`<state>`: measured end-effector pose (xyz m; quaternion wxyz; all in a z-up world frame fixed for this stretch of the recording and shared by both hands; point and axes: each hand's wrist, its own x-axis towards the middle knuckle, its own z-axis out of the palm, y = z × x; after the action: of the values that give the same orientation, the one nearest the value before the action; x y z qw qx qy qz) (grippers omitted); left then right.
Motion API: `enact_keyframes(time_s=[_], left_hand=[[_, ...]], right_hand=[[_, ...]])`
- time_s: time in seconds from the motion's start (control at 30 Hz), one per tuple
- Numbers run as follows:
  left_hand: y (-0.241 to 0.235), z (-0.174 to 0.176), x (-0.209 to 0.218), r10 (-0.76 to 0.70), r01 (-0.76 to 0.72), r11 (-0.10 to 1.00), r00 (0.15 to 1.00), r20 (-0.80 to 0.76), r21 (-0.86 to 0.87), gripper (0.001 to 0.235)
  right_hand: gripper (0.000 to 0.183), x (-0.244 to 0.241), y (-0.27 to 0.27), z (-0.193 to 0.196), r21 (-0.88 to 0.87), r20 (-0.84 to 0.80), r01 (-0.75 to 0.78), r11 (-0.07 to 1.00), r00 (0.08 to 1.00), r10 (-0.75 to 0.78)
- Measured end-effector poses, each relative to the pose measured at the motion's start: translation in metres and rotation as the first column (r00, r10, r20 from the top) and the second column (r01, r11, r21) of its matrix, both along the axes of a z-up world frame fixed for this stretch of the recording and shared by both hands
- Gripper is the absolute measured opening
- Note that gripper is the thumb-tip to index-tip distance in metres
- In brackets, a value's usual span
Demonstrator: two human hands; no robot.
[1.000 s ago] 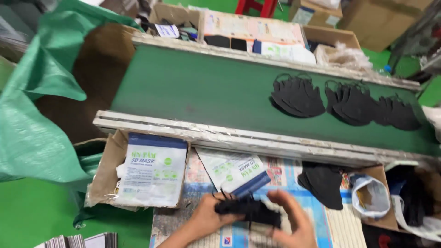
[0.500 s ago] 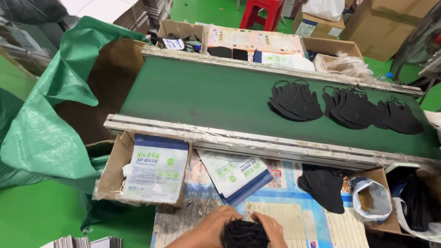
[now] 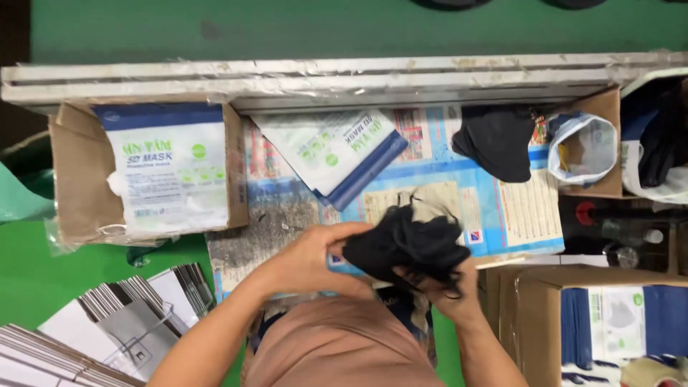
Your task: The recorder is manually packaging black face masks into printed plastic bags at a manufacturing workstation.
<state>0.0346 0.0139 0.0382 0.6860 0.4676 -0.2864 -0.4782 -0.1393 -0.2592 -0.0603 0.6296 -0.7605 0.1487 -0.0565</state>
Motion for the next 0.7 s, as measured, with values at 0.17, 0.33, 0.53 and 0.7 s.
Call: enact_keyframes(time_s=[0.17,0.33,0.53,0.7], left_hand=[[-0.015,-0.053,-0.011,0.059,-0.387,0.911,0.466,0.883,0.144,0.047],[-0.029,-0.033,-0.033,0.252,-0.36,0.932,0.567,0.784,-0.038,0.039],[-0.025,-0.033,-0.042,0.132,-0.269,0.963,0.511,0.849,0.013,0.049],[-0.047,-0.03,0.003,0.222,-0.517,0.825,-0.071,0.972,-0.226,0.033]], right_hand=[[0.048,0.055,0.04,0.056,-0.537,0.156,-0.167,0.827,0.944,0.292],[0.048,0.042,0.037,0.033,-0.472,0.149,-0.199,0.859,0.942,0.3],[0.057,0.054,0.033,0.051,-0.146,-0.187,-0.323,0.935,0.937,0.295],[0.048,0.039,-0.007,-0.015,-0.263,0.165,-0.194,0.945,0.956,0.242]])
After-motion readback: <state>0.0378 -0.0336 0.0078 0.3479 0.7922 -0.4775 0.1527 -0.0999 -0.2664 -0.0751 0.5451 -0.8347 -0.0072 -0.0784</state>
